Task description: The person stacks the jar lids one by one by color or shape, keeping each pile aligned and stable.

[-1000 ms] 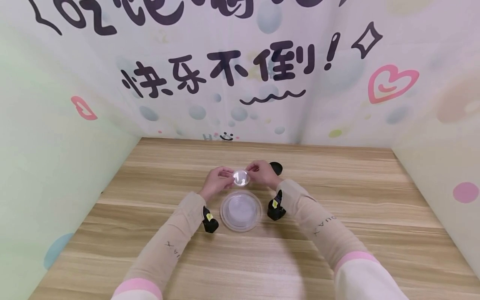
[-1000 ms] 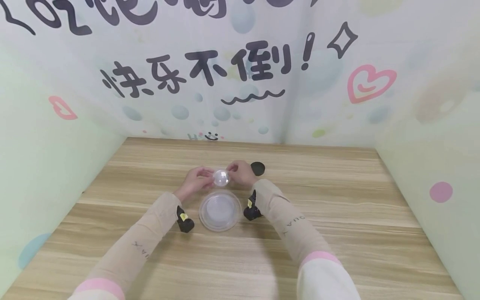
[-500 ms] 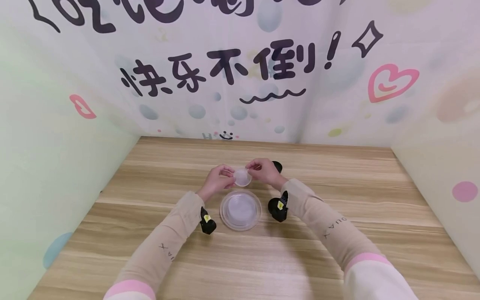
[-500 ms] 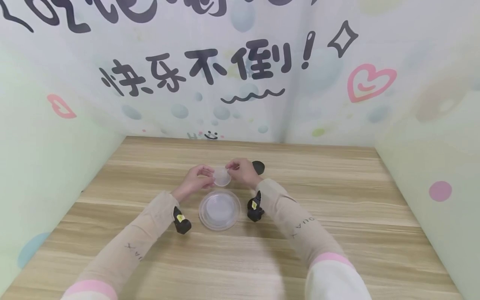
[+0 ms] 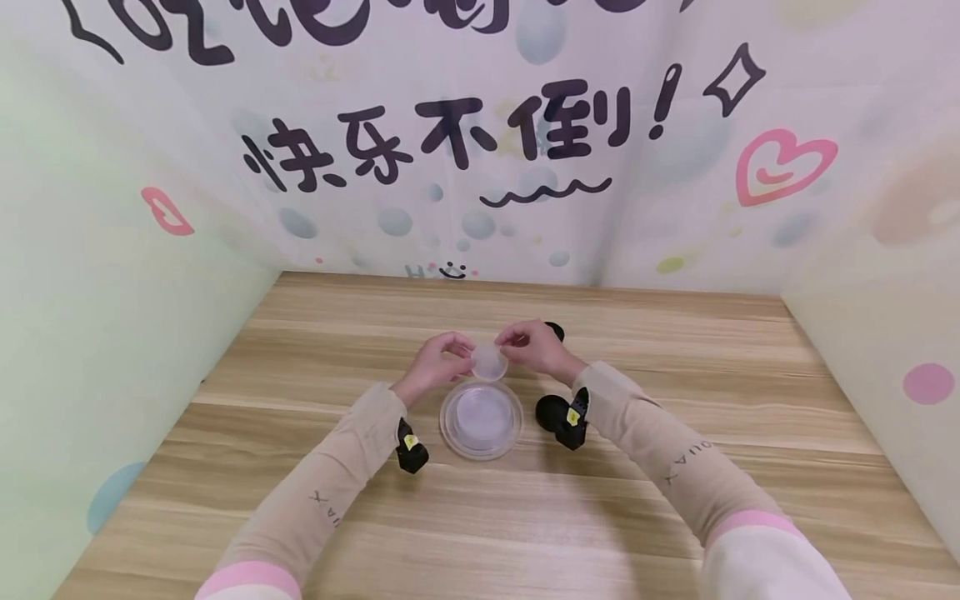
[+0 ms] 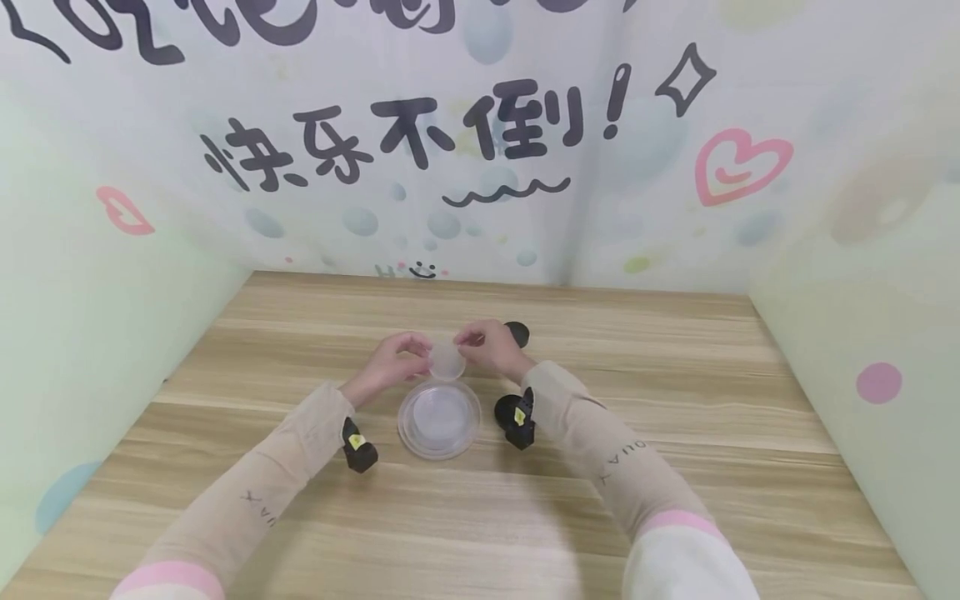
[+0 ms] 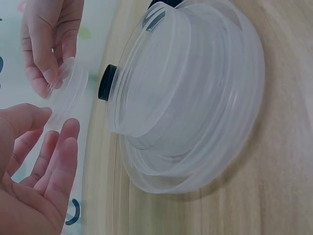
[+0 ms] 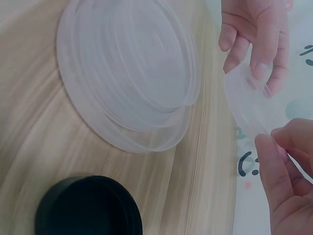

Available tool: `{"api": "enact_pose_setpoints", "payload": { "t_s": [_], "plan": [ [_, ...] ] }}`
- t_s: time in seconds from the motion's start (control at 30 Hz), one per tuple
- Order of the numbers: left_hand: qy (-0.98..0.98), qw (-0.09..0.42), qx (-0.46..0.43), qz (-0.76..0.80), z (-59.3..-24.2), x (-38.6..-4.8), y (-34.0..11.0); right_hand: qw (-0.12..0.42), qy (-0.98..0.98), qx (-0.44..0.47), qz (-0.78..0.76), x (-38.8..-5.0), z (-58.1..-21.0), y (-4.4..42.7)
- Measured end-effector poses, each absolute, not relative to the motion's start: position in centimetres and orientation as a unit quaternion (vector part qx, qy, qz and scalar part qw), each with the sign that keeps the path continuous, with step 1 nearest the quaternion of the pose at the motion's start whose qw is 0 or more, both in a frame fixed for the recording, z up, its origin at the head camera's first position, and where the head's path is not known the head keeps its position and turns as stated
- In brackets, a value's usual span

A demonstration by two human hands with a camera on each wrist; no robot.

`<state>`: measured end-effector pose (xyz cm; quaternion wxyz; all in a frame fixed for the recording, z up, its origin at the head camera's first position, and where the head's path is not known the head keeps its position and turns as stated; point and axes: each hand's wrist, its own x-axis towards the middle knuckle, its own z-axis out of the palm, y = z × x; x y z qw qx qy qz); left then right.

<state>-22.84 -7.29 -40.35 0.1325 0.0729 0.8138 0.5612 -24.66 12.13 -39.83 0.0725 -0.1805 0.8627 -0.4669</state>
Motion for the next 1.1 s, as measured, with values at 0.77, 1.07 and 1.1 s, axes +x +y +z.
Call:
{"api": "enact_pose_setpoints", "payload": {
  "t_s": [0.77, 1.07, 1.1],
  "plan": [
    [0.835, 0.179, 0.132, 0.503, -40.4, -22.0, -8.4, 0.144, 0.842, -0.223, -0.47, -22.6, -40.6, 12.0],
    [0.843, 0.203, 0.151, 0.476, -40.8, -21.8, -8.6, 0.159, 0.832, -0.236, -0.476, -22.3, -41.3, 11.9],
    [0.843, 0.205, 0.152, 0.474, -40.7, -21.7, -8.6, 0.159, 0.833, -0.238, -0.474, -22.2, -41.3, 11.9]
  ]
}}
